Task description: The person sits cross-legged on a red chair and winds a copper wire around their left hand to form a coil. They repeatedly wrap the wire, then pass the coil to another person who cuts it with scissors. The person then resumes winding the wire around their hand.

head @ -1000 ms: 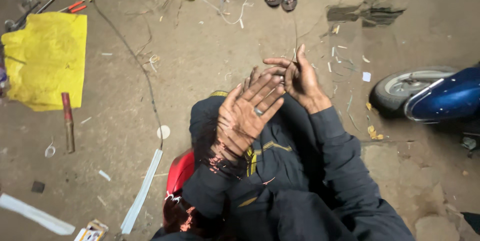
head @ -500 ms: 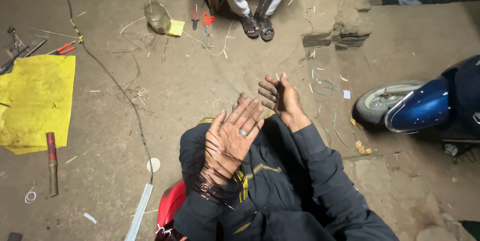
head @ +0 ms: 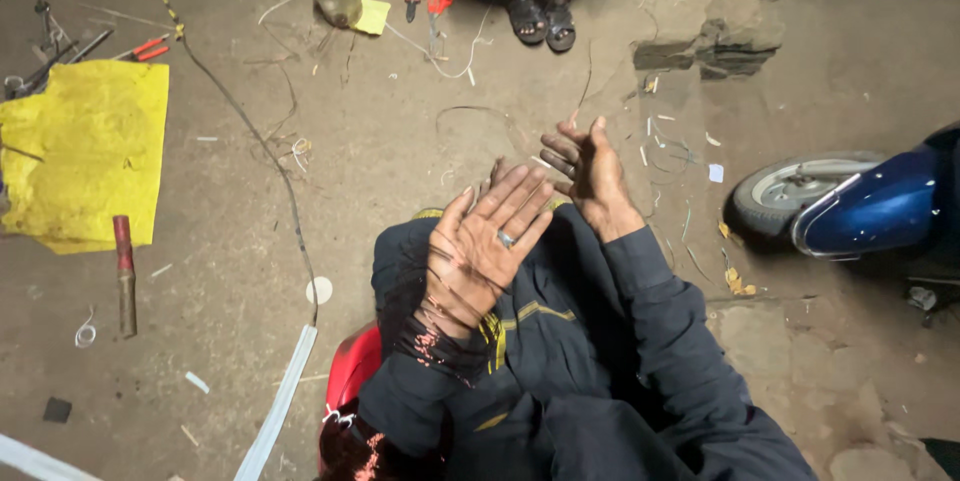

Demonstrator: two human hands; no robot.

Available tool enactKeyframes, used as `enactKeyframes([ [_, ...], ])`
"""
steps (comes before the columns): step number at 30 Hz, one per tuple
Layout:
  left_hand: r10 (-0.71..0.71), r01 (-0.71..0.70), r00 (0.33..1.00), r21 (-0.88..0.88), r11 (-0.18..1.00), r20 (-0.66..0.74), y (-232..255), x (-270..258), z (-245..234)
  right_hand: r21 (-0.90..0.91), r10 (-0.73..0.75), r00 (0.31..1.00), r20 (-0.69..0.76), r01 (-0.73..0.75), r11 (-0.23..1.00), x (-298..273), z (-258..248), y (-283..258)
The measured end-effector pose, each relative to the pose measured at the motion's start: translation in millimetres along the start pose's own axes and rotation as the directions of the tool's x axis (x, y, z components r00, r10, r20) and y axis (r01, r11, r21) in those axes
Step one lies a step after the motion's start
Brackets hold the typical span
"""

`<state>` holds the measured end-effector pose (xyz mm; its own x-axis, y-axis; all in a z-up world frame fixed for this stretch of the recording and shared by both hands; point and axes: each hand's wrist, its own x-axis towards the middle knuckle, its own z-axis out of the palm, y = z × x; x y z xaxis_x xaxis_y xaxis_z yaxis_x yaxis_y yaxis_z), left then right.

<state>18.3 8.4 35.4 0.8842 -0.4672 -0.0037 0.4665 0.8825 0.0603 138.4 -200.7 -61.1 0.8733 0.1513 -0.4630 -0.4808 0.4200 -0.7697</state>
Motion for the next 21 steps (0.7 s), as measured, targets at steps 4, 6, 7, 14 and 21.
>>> enactKeyframes([
  [4,-0.011,0.014,0.998,0.05,0.999,-0.061,-1,3,2,-0.047,0.013,1.0,-0.028,-0.014,0.999,4,-8,3],
  [6,-0.016,0.021,0.996,0.054,0.998,-0.086,-3,4,2,-0.024,-0.026,0.999,0.035,0.027,0.999,5,-10,1],
  [7,-0.01,0.012,0.999,0.058,0.998,-0.032,-5,5,2,-0.012,-0.043,0.997,0.07,0.044,0.999,5,-9,1],
  [14,-0.014,0.014,1.0,0.016,1.0,-0.028,-2,3,0,-0.037,-0.034,0.991,0.132,0.039,0.999,4,6,-12],
  [21,-0.001,0.002,1.0,0.019,1.0,-0.031,-1,5,4,-0.036,-0.045,0.977,0.211,0.054,0.998,0,12,-17],
])
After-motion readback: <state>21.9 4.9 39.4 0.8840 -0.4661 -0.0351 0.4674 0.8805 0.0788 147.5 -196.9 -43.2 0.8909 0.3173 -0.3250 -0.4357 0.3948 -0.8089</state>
